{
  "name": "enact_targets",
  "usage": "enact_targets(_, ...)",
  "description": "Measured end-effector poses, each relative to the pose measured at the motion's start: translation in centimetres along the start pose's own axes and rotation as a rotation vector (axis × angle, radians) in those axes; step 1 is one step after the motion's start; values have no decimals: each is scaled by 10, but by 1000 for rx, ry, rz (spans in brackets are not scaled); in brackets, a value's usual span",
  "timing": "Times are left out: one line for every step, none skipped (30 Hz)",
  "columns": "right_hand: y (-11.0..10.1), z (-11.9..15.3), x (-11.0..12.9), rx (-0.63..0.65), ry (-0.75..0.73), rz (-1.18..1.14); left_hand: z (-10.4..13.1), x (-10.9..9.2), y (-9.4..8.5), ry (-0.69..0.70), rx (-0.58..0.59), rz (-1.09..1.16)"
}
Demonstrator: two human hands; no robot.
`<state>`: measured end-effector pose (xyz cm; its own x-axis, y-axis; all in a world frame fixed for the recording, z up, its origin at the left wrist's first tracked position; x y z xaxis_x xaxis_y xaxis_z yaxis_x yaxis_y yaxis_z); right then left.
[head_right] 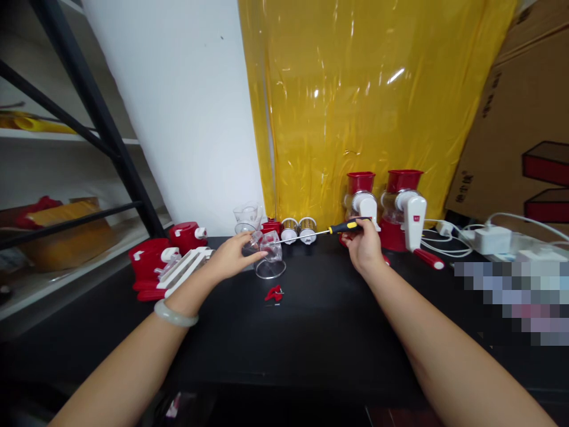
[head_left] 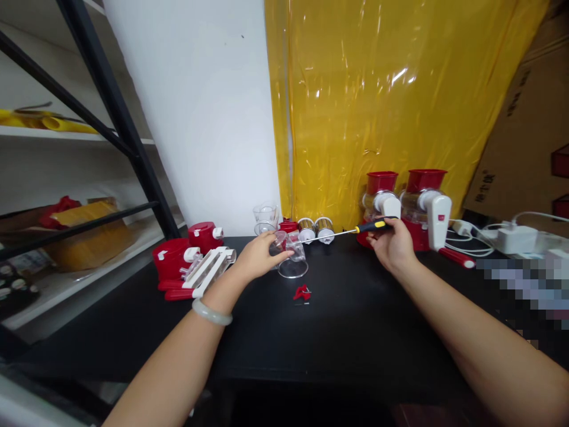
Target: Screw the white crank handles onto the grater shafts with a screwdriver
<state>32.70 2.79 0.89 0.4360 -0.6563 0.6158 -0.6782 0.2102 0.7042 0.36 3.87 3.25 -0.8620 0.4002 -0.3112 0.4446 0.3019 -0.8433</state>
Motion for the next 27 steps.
enact_targets(1, 0, 1, 12, 8, -11, 0, 0, 0, -2, 0, 3)
enact_targets(2, 1, 1, 24, 11, -23, 0, 0, 0, -4, 0, 6)
enact_targets(3, 1, 2, 32, 10, -31, 0, 0, 0, -5, 1, 10)
enact_targets(4, 1, 3, 34, 7, -33, 0, 0, 0, -6, 2, 13)
enact_targets(5, 1, 4, 30, 3, -26, 0, 0, 0, -5, 2, 15)
enact_targets(5, 1, 4, 21, -1, -12, 0, -1, 0, -5, 0, 15)
enact_targets(5, 0, 4, 10, -6, 10, 0, -1, 0, -4, -2, 13)
enact_targets(5, 0, 4, 2, -16, 35, 0, -1, 0, -2, -2, 11)
enact_targets(5, -1, 4, 1, -28, 58, 0, -1, 0, -1, -2, 8)
enact_targets(5, -1, 3, 6, -38, 76, 0, -1, 0, -1, -3, 4)
enact_targets(5, -1, 3, 13, -45, 88, 0, -1, 0, -2, -3, -1)
enact_targets(5, -1, 3, 21, -48, 93, 0, -1, 0, -3, -3, -6)
enact_targets(5, 0, 2, 25, -48, 93, 0, 0, 1, -5, -4, -9)
enact_targets(5, 0, 2, 25, -45, 89, 0, 0, 1, -8, -4, -12)
enact_targets(5, 0, 2, 19, -46, 80, 0, 1, 1, -11, -5, -13)
enact_targets(5, 0, 2, 9, -51, 68, 0, 1, 1, -12, -6, -14)
enact_targets(4, 0, 2, -3, -56, 54, 0, 1, 1, -14, -6, -15)
enact_targets(4, 0, 1, -14, -60, 41, 0, 1, 1, -16, -7, -15)
enact_targets(3, -1, 1, -22, -60, 32, 0, 0, 0, -15, -5, -15)
enact_targets(3, -2, 0, -27, -58, 27, 0, 0, 0, -12, -2, -14)
enact_targets(2, -2, -1, -29, -55, 27, 0, -1, 0, -10, 2, -12)
enact_targets(1, -3, -1, -29, -53, 29, 0, -2, -1, -8, 6, -12)
enact_targets(1, -4, -2, -28, -53, 29, 1, -2, -1, -7, 6, -13)
enact_targets(0, -4, -2, -29, -55, 29, 1, -3, -1, -6, 6, -17)
enact_targets(0, -5, -2, -32, -57, 30, 1, -3, -1, -7, 3, -22)
enact_targets(-1, -5, -2, -37, -60, 33, 1, -2, -1, -11, -1, -26)
enact_targets(-1, -5, -1, -45, -63, 38, 1, -2, 0, -15, -4, -30)
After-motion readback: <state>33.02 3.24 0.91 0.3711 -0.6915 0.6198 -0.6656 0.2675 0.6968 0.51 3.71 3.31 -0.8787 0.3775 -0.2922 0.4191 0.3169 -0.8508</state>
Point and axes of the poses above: each hand's wrist, its own z-axis away from the middle knuckle, its own y-axis out of the palm, x = y × z, the point moved 4 cm from there along -z, towards the middle knuckle, and after that the axes turned 15 degrees about -y, right-handed, at the moved point
